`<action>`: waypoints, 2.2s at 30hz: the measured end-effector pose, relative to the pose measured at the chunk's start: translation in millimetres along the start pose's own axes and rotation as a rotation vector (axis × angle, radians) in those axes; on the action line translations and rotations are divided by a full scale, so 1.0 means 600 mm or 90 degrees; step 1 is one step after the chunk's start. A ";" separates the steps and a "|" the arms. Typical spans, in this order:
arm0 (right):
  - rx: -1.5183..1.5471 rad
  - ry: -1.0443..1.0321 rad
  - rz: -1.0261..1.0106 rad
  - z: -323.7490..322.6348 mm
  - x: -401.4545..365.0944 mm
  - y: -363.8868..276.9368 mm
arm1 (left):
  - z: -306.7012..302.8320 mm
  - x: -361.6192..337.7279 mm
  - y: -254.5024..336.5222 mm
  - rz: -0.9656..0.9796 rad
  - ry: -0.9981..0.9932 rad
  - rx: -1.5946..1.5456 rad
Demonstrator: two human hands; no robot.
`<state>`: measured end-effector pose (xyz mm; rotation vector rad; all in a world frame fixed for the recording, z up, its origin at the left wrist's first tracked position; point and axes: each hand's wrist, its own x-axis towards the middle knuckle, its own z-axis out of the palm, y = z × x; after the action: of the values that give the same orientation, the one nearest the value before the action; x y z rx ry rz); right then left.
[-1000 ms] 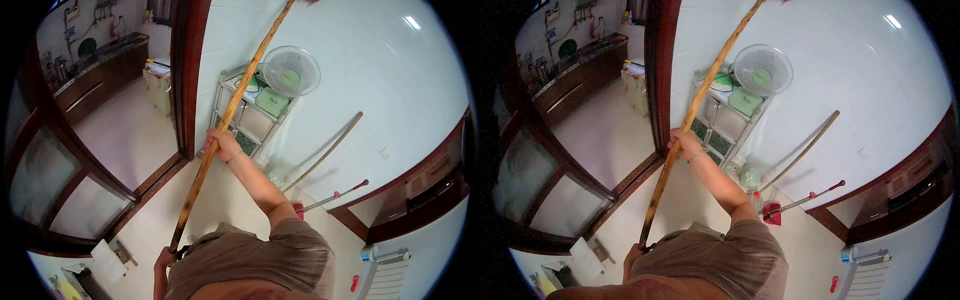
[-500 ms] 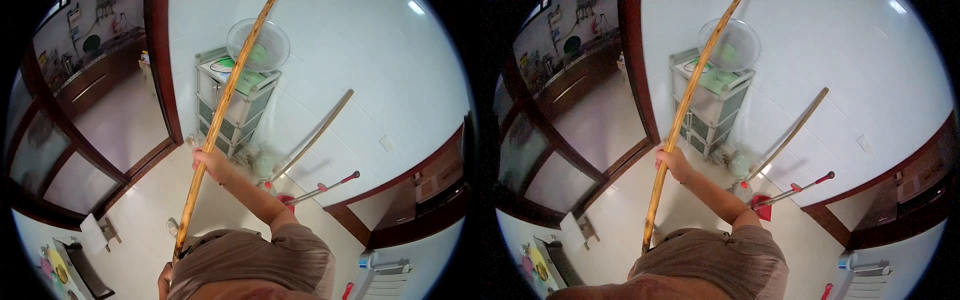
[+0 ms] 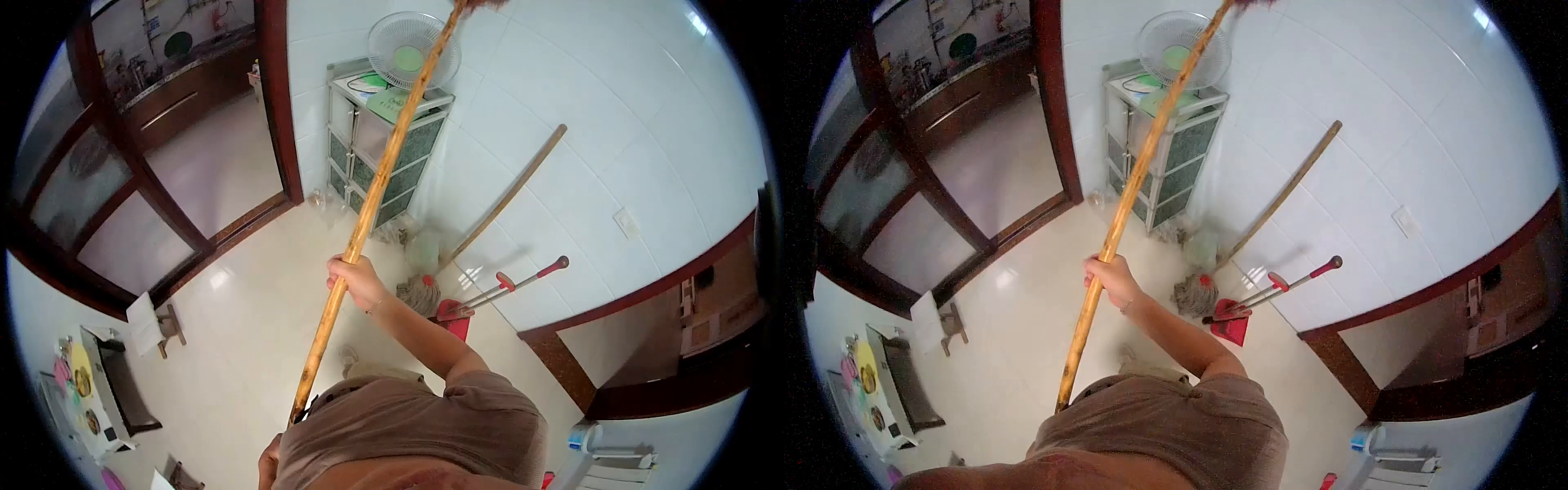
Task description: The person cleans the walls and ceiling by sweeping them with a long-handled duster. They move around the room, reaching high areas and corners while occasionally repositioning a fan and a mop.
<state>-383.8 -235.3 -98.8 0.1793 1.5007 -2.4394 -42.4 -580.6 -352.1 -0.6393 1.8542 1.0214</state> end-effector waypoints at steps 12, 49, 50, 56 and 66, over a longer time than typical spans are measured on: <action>-0.016 0.084 0.089 -0.072 -0.201 0.083 | 0.190 -0.112 -0.190 -0.062 -0.034 -0.045; -0.056 0.023 0.238 -0.396 -0.425 0.103 | 0.742 -0.302 -0.126 -0.092 0.166 -0.186; -0.057 0.034 0.236 -0.403 -0.428 0.108 | 0.748 -0.307 -0.123 -0.092 0.169 -0.189; -0.071 0.073 0.231 -0.428 -0.457 0.120 | 0.794 -0.339 -0.126 -0.097 0.170 -0.210; -0.069 0.101 0.240 -0.465 -0.478 0.116 | 0.860 -0.366 -0.114 -0.072 0.189 -0.177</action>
<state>-99.6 30.0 -215.2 0.5894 1.4987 -2.0807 348.2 -173.6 -316.4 -1.0987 1.9155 1.1691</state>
